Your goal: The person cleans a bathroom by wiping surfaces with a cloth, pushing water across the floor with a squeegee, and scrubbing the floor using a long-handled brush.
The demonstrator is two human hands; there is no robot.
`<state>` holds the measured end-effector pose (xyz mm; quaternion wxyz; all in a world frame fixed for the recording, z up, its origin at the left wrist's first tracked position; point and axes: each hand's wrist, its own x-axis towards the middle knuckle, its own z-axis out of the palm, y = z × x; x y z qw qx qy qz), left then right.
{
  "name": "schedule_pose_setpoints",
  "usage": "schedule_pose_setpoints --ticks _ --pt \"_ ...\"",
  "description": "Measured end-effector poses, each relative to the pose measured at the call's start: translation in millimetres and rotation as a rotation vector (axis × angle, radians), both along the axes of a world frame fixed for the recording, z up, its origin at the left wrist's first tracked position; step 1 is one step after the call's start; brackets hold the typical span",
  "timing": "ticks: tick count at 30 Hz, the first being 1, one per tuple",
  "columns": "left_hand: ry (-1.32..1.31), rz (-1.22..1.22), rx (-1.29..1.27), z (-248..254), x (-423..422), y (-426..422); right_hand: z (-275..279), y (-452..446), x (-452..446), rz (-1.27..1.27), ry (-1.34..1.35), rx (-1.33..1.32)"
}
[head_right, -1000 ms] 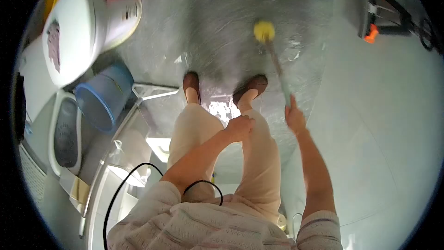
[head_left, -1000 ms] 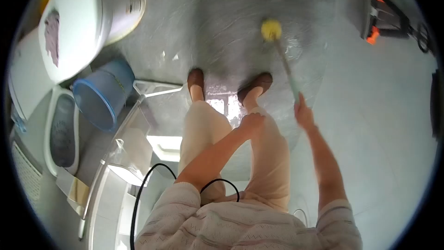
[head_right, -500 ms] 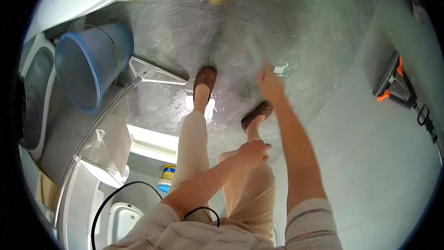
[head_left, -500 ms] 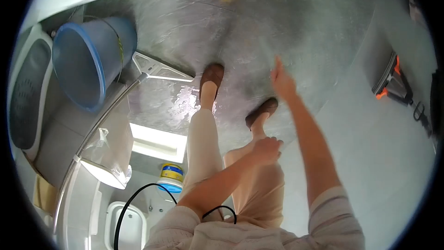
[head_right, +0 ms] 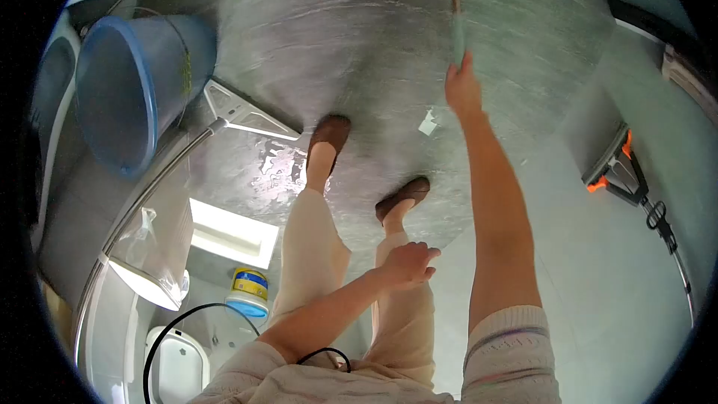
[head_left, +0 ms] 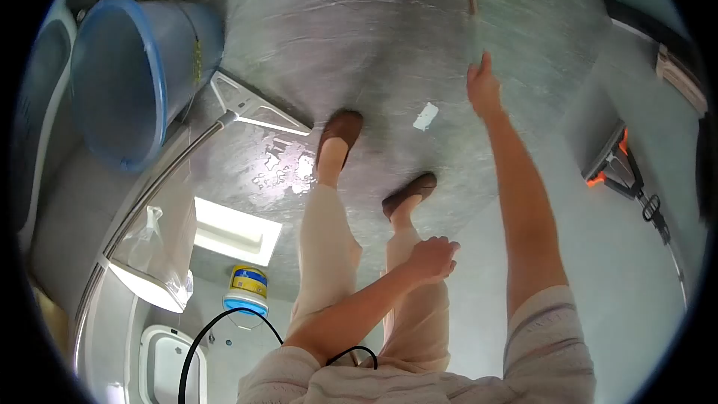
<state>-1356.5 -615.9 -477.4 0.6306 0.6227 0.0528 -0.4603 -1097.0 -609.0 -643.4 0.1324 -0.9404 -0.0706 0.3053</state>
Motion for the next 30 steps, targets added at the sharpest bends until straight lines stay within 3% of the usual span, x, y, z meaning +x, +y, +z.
schedule_pose_setpoints --ticks 4,7,10,13,16,18,19,21,24,27,28,30 --pt "-0.006 0.022 0.002 1 2 4 1 -53 -99 0.15 0.08 0.015" --pt "-0.004 0.072 -0.014 4 5 4 65 -99 -159 0.356 0.371 -0.193" --pt "0.017 0.022 -0.031 7 8 9 31 -49 -127 0.514 0.322 -0.09" --pt "0.026 0.013 -0.001 0 7 5 9 96 -85 0.611 0.324 -0.027" --pt "0.019 0.055 0.015 0 5 4 3 119 -73 0.667 0.302 0.047" --pt "0.025 0.095 0.01 3 11 8 -1 31 -55 0.651 0.192 0.008" --pt "0.028 0.108 -0.013 6 15 12 30 -1 -36 0.607 0.338 -0.154" --pt "0.044 0.126 -0.059 10 19 16 65 -92 -14 0.693 0.23 -0.1" --pt "0.032 0.144 -0.034 10 22 15 81 -67 -3 0.644 0.33 -0.309" --pt "0.027 0.162 -0.008 4 23 11 35 70 -16 0.662 0.291 -0.126" --pt "0.029 0.139 0.005 1 24 13 -5 96 -20 0.699 0.258 0.101" --pt "0.042 0.099 0.002 2 27 14 1 162 -21 0.87 0.13 -0.044"
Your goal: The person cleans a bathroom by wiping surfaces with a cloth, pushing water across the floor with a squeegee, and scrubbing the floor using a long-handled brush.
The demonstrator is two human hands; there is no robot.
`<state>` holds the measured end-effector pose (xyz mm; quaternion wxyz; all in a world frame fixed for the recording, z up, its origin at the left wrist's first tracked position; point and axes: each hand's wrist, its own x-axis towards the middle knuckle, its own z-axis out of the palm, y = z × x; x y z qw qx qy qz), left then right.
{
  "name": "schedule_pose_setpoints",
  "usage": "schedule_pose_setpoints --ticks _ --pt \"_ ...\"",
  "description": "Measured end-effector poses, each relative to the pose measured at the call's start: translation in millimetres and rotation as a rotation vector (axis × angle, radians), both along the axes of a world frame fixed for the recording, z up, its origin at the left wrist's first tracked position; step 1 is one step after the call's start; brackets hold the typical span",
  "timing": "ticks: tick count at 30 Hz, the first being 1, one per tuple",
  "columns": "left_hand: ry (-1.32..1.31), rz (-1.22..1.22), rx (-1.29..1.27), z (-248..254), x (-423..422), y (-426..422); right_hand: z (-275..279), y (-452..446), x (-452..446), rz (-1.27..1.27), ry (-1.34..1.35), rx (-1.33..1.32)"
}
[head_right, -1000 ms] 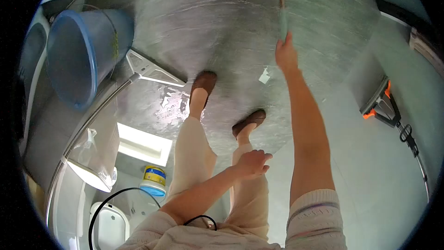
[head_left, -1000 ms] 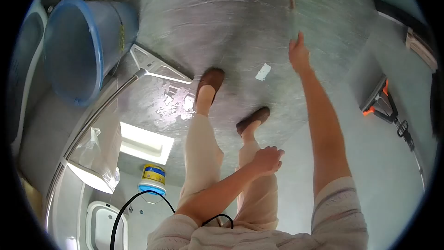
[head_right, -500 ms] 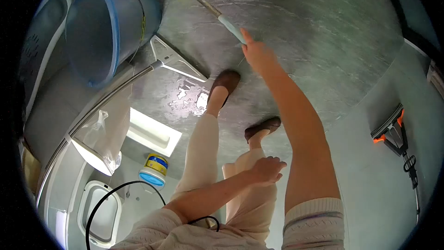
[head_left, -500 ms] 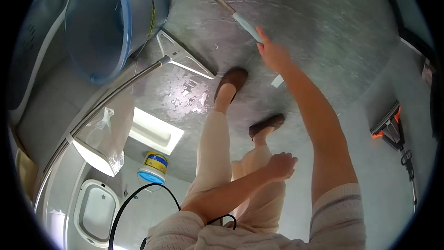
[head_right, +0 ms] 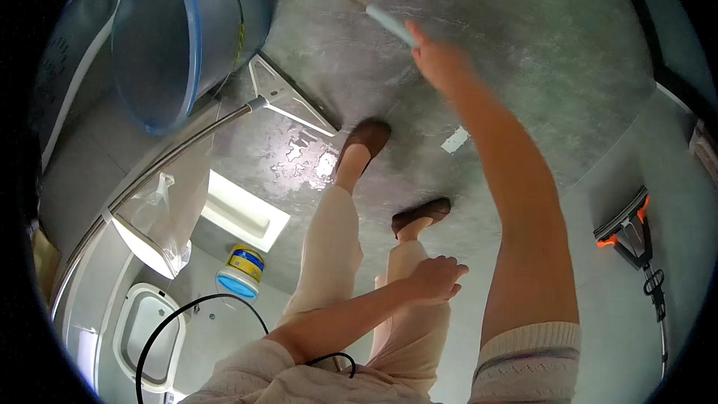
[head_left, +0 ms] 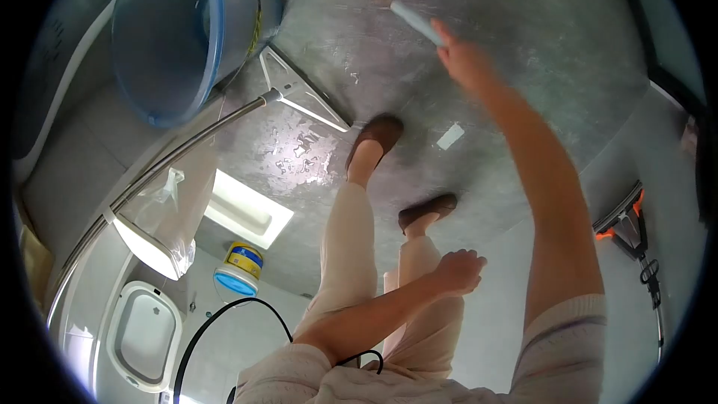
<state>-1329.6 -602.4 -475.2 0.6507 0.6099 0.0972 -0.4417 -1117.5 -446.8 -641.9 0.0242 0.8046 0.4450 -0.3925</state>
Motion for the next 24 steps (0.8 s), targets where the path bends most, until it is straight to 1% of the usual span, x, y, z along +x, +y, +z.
schedule_pose_setpoints --ticks 3,5,8,11,14,16,18,21,23,24 --pt "-0.025 0.04 0.001 4 0 4 26 -23 56 -0.053 0.041 -0.115" --pt "-0.01 0.068 -0.031 5 5 5 22 -71 98 0.055 -0.079 -0.118" --pt "-0.019 0.142 -0.019 6 9 7 51 -44 96 0.035 -0.11 -0.312" --pt "-0.032 0.172 0.012 3 16 12 1 13 61 0.153 -0.089 0.021" --pt "-0.035 0.194 0.043 3 20 18 -2 23 50 0.014 0.107 0.088" --pt "-0.042 0.22 0.041 4 24 26 9 -43 87 0.036 -0.003 0.026" --pt "-0.031 0.246 0.008 8 29 33 45 -97 116 -0.019 -0.033 -0.212" --pt "-0.036 0.279 -0.007 9 30 30 45 -78 99 -0.029 -0.05 -0.246" --pt "-0.021 0.269 0.011 4 32 28 27 -8 64 0.008 0.061 -0.088" --pt "-0.01 0.254 0.019 2 31 27 8 26 45 0.006 0.101 0.016"
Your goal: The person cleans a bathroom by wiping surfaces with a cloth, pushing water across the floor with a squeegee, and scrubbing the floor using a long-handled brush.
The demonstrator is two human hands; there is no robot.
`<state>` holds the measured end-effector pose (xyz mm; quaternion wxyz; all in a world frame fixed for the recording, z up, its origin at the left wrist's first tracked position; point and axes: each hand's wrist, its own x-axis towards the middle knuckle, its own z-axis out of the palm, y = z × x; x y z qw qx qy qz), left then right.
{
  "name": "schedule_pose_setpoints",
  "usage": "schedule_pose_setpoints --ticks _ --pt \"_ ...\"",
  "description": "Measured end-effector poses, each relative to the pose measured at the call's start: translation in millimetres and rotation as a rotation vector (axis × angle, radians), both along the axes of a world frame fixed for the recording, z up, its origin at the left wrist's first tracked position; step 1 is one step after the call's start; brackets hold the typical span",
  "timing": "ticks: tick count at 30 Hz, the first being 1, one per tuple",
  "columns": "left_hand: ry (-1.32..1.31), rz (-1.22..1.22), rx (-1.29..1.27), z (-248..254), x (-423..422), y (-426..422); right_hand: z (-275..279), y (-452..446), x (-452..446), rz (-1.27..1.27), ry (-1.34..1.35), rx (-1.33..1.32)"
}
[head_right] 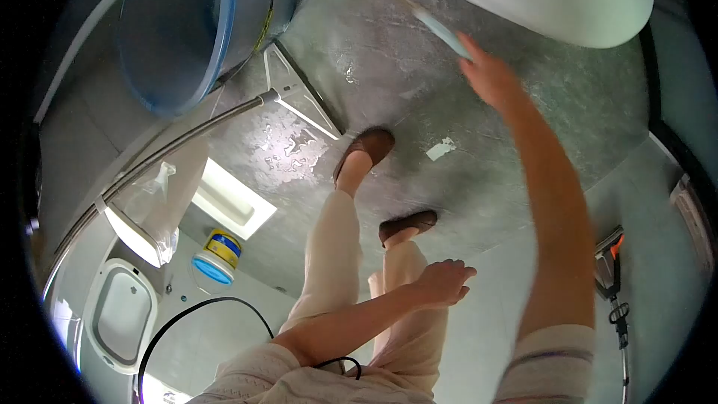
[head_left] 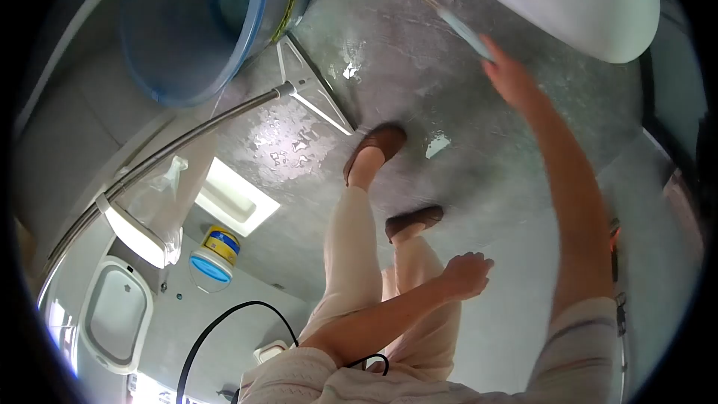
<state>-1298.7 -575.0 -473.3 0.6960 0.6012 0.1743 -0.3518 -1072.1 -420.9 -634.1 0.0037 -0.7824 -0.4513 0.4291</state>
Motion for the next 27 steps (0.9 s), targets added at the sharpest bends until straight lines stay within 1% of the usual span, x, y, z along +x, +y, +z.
schedule_pose_setpoints --ticks 1,4,6,7,8,9,10,13,16,18,19,20,22,25,27 --pt "0.002 -0.015 0.017 -3 -1 1 -17 24 -13 -0.009 0.039 0.104" --pt "0.021 -0.031 0.017 -2 -5 -2 -25 31 -20 -0.063 0.069 0.036" --pt "0.03 -0.003 0.01 -2 -6 -2 -7 -47 10 -0.104 0.087 0.154" --pt "0.021 -0.006 -0.002 -2 -5 -1 8 -80 27 -0.187 -0.003 -0.175" --pt "0.016 -0.007 -0.014 -1 -5 -2 17 -124 46 -0.115 -0.106 -0.199" --pt "0.014 -0.011 -0.027 0 -6 -3 28 -164 60 -0.126 -0.173 -0.207" --pt "0.015 0.001 -0.023 1 -8 -4 44 -175 62 -0.144 -0.242 -0.211" --pt "0.01 -0.005 -0.014 0 -7 -7 47 -167 74 -0.704 -0.197 -0.291" --pt "0.01 -0.061 -0.023 -1 -5 -12 35 -171 61 -0.682 -0.161 -0.136" --pt "0.011 -0.081 -0.016 -1 -6 -18 -3 -196 19 -0.649 -0.205 0.063" --pt "0.014 -0.084 -0.021 0 -7 -21 14 -176 -11 -0.634 -0.082 -0.08" --pt "0.016 -0.086 -0.022 -1 -8 -22 5 -181 -42 -0.507 -0.125 -0.138" --pt "0.012 -0.09 -0.017 -3 -7 -21 27 -172 -93 -0.536 -0.006 -0.108" --pt "0.013 -0.088 -0.025 -1 -10 -19 43 -169 -99 -0.448 0.045 -0.18" --pt "0.01 -0.045 -0.021 0 -11 -21 38 -155 -81 -0.35 -0.001 -0.152"
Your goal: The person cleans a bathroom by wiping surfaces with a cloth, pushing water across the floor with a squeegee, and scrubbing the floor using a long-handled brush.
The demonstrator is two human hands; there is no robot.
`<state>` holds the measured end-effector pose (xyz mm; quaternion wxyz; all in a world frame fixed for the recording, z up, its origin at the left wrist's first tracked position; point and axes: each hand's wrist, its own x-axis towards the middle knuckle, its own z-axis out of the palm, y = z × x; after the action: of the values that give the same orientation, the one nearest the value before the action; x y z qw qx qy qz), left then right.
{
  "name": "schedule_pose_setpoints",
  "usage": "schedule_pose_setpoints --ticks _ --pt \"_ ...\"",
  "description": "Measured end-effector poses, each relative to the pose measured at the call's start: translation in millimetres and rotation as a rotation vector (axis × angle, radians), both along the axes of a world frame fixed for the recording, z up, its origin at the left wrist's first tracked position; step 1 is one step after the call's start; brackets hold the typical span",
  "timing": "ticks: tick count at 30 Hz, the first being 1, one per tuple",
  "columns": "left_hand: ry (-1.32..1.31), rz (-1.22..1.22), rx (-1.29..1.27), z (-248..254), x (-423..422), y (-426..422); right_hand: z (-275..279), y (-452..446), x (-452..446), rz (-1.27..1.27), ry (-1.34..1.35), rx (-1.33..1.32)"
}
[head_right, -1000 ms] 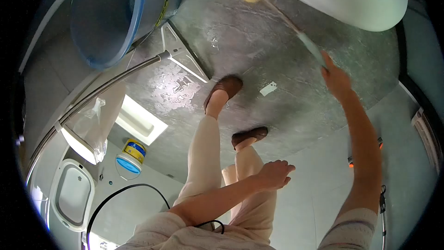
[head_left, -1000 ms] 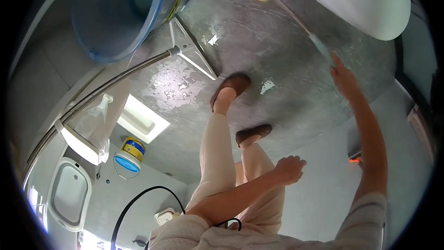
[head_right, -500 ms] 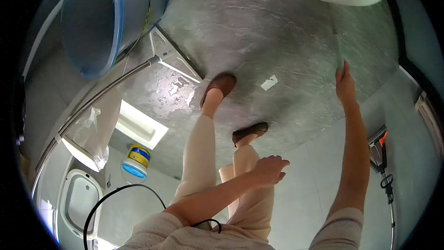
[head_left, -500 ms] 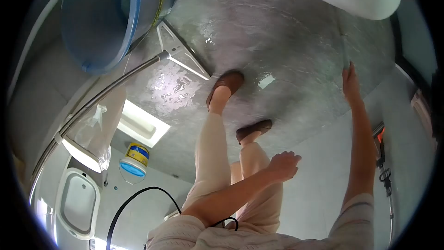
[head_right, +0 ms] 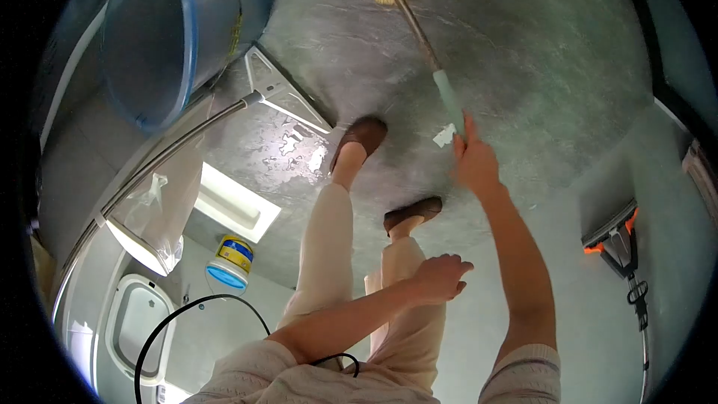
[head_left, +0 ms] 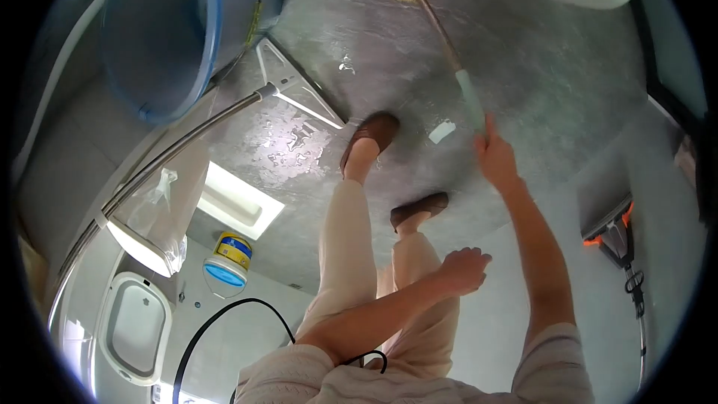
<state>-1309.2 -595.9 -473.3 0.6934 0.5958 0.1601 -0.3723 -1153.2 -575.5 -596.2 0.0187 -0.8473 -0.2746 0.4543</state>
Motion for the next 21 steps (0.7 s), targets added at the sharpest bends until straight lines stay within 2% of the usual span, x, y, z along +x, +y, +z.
schedule_pose_setpoints --ticks 3,7,9,10,12,13,14,15,18,21 --pt "0.012 -0.03 -0.024 0 2 0 -31 57 19 0.195 -0.031 0.052" --pt "0.05 -0.058 -0.003 -6 -4 8 -51 234 11 0.202 0.081 0.244" --pt "0.075 0.077 0.007 -4 -7 23 -55 272 -3 0.183 0.084 0.241" --pt "0.087 0.153 -0.011 0 -8 25 -56 277 -9 0.183 0.088 0.216" --pt "0.045 0.095 0.009 -2 -10 16 -58 211 10 0.085 0.21 0.223" --pt "0.015 0.074 0.031 -6 -7 17 -53 166 20 0.044 0.136 0.197" --pt "-0.005 0.082 0.025 -5 -3 21 -95 98 36 0.114 0.027 0.509" --pt "-0.017 0.088 0.015 -5 0 23 -88 58 46 0.232 -0.103 0.481" --pt "-0.004 0.115 -0.012 2 -1 26 -58 72 38 0.128 -0.019 0.154" --pt "0.002 0.053 0.012 -3 3 32 -69 208 14 0.122 0.128 0.174"
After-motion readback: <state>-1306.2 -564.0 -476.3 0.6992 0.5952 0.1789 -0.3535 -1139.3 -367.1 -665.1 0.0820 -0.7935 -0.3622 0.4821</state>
